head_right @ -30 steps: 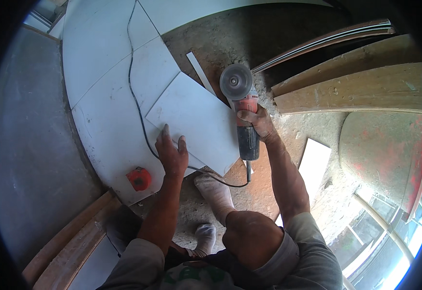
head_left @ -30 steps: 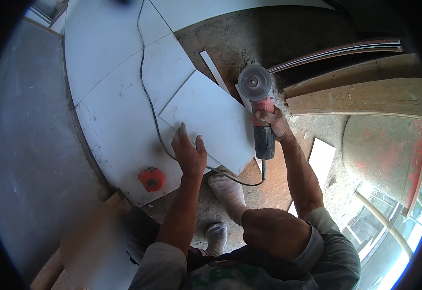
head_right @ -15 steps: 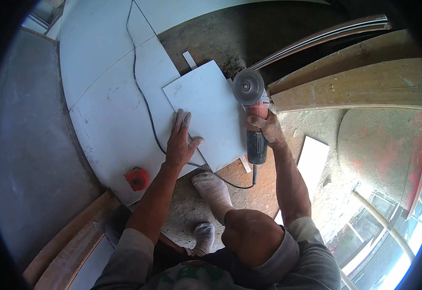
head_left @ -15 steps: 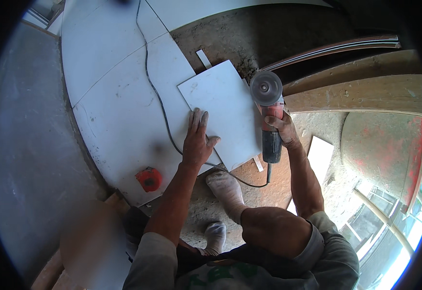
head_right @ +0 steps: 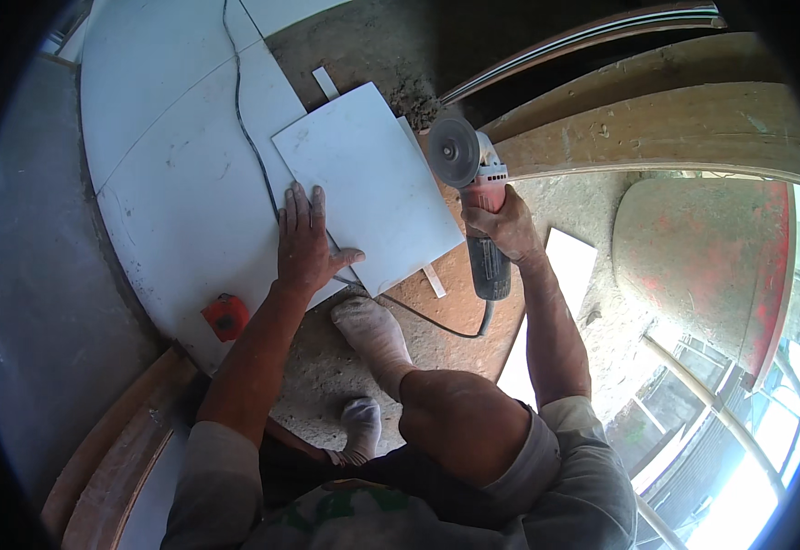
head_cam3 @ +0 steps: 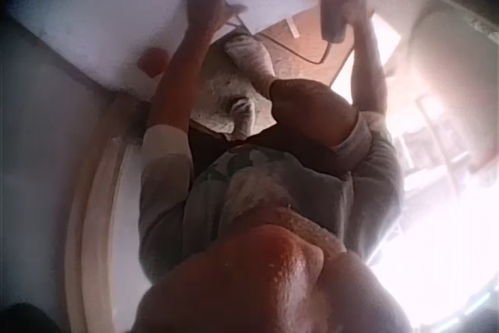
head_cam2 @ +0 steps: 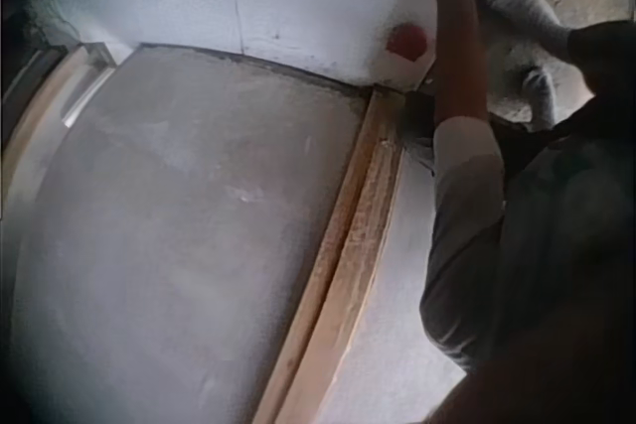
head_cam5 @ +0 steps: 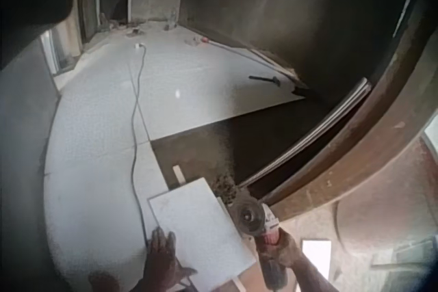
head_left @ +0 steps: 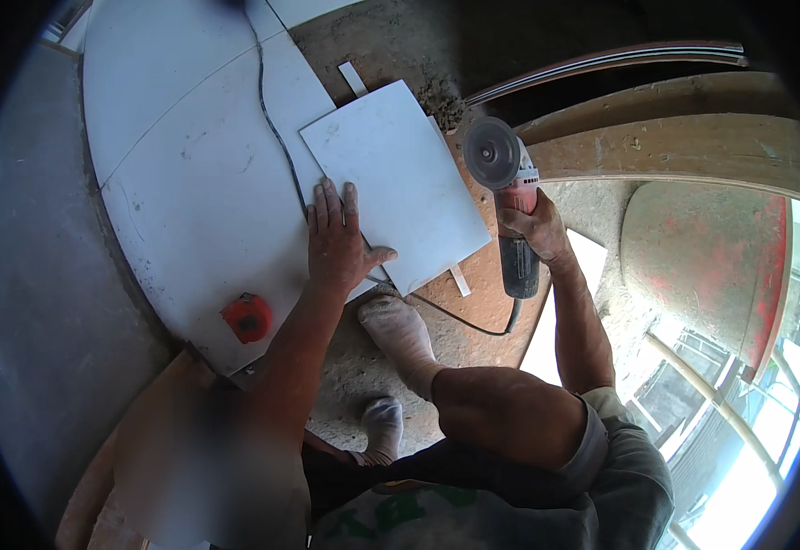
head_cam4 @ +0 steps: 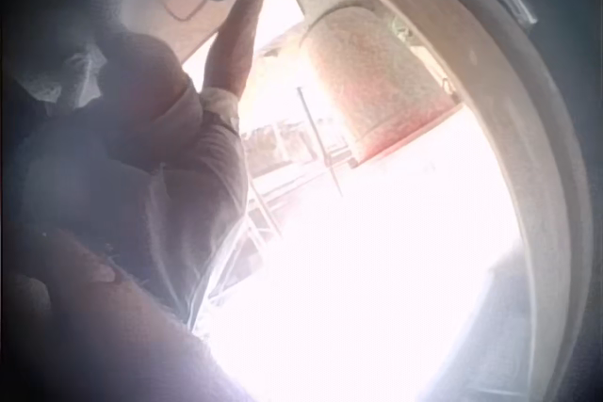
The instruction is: Installing floor tiles, including cutting pieces to size and placing them in corners.
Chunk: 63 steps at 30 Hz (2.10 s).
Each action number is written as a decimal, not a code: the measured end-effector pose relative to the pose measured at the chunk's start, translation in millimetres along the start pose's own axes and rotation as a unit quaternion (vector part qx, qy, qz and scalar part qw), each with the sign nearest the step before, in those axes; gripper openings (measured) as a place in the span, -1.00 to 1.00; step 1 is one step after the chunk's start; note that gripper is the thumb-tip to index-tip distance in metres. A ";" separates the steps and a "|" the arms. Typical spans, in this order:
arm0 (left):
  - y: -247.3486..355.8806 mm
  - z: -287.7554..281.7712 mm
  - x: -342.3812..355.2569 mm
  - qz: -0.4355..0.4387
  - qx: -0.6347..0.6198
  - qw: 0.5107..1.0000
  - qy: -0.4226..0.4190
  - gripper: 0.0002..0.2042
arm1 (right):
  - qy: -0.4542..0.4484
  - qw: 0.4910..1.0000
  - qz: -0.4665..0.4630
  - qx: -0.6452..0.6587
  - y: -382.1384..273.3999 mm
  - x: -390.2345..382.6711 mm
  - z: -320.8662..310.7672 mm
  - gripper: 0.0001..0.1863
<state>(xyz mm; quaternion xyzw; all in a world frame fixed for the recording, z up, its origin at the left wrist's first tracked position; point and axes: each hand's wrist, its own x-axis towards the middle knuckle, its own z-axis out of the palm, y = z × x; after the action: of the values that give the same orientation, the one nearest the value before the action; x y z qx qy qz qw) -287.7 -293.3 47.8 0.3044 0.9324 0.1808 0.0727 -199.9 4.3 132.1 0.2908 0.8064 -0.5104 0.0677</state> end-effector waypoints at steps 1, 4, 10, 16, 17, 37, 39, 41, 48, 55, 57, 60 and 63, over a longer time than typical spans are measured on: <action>2.7 -1.7 1.2 -0.013 0.004 1.000 -0.022 0.16 | -0.005 1.000 0.011 -0.018 0.7 -4.4 -3.0 -0.53; 6.4 -7.3 7.5 -0.007 0.025 1.000 -0.012 0.09 | -0.002 0.999 0.020 -0.035 5.0 -17.2 -3.5 -0.55; 3.3 -20.3 15.9 -0.051 0.100 0.993 -0.039 -0.22 | -0.042 0.996 0.055 0.051 8.4 -33.1 10.3 -0.54; -0.9 -11.6 9.8 -0.117 0.064 0.991 -0.011 -0.23 | -0.079 0.968 0.127 0.204 9.0 -37.2 31.3 -0.48; -1.0 -7.4 7.8 -0.123 0.069 0.990 -0.018 -0.23 | -0.087 0.967 0.114 0.211 8.3 -37.3 35.0 -0.48; -6.9 21.0 -13.1 -0.162 0.036 0.984 0.071 -0.21 | -0.114 0.845 0.083 0.516 -8.1 -28.3 80.1 -0.44; -8.2 20.5 -14.6 -0.164 0.048 0.984 0.059 -0.20 | -0.122 0.837 0.064 0.530 -13.7 -26.6 90.6 -0.45; -8.7 19.0 -13.1 -0.159 0.054 0.984 0.058 -0.20 | -0.103 0.859 0.059 0.498 -22.5 -26.6 95.6 -0.46; -4.1 -0.1 -4.2 -0.190 0.085 0.978 -0.008 -0.09 | -0.117 0.825 0.051 0.550 -53.4 -42.0 107.2 -0.42; -3.7 -1.3 -1.0 -0.194 0.133 0.972 -0.004 0.02 | -0.158 0.797 0.075 0.578 -56.9 -69.5 133.4 -0.37; -3.6 2.6 -3.4 -0.190 0.132 0.973 0.029 0.02 | -0.172 0.799 0.085 0.570 -56.7 -74.3 138.0 -0.38; -3.6 5.7 -8.5 -0.188 0.144 0.971 0.045 -0.01 | -0.172 0.826 0.068 0.533 -59.6 -76.6 133.2 -0.39; -4.2 7.9 -6.9 -0.142 0.121 0.979 0.081 -0.08 | -0.153 0.867 0.049 0.472 -66.4 -68.3 115.8 -0.39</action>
<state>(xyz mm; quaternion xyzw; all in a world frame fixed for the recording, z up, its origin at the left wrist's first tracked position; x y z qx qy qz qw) -282.5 -298.2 39.0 0.1597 0.9839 0.0785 -0.0151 -201.3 -143.4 157.5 0.2454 0.4336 -0.8642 0.0697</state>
